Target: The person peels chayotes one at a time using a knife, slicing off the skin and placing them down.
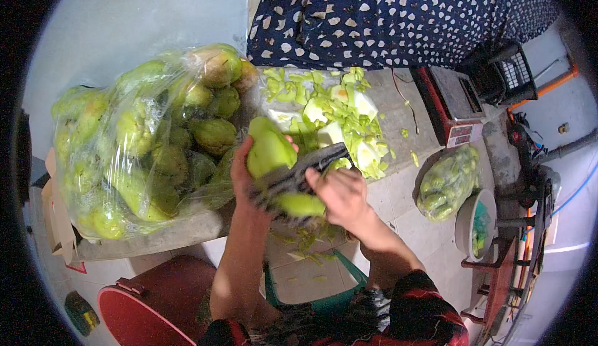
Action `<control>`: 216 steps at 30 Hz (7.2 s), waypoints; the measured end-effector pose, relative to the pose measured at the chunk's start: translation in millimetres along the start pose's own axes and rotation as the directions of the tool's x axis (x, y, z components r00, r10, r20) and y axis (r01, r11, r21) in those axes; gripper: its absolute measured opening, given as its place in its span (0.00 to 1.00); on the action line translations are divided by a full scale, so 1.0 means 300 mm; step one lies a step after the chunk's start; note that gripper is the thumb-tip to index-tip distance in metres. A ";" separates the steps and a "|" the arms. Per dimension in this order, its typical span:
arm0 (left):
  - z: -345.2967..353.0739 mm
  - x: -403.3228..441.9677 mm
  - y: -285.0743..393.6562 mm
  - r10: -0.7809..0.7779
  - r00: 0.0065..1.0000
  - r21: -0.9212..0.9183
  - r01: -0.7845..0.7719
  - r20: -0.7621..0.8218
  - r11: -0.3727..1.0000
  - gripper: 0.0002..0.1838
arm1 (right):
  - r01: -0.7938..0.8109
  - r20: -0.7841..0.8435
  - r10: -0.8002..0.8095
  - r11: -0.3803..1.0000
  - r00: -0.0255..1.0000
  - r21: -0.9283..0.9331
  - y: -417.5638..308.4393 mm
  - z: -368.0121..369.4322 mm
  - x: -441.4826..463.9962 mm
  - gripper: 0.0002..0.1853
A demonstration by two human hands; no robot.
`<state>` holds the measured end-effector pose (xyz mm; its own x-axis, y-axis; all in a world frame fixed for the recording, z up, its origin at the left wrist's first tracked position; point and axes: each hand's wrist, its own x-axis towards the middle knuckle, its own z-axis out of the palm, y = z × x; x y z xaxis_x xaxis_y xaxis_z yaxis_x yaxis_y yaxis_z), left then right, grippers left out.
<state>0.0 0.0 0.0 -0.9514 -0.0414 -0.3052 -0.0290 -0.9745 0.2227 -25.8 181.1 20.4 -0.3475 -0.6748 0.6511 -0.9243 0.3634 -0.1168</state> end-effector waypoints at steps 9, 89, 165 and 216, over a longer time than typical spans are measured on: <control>0.055 -0.023 0.061 0.014 1.000 0.158 -0.016 0.017 0.987 0.26 | -0.068 0.005 0.068 0.995 0.998 0.076 -0.015 -0.028 0.055 0.23; 0.035 -0.051 0.003 -0.139 0.962 0.028 0.136 0.233 0.990 0.28 | -0.321 -0.019 0.321 0.947 0.947 -0.013 0.092 0.007 -0.026 0.21; 0.037 -0.012 -0.001 0.191 0.970 0.210 -0.158 -0.148 0.965 0.12 | -0.439 -0.004 0.460 0.851 0.888 0.288 -0.196 0.006 -0.027 0.06; 0.031 -0.043 -0.006 0.032 0.979 0.495 -0.129 0.200 0.859 0.25 | -0.617 0.367 0.765 0.049 0.529 0.786 -0.135 -0.020 -0.022 0.10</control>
<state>9.4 4.4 12.2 -0.9939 -0.0271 -0.1068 -0.0543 -0.7227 0.6891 14.7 174.7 25.4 -0.9490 -0.3145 -0.0204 0.0449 -0.0707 -0.9965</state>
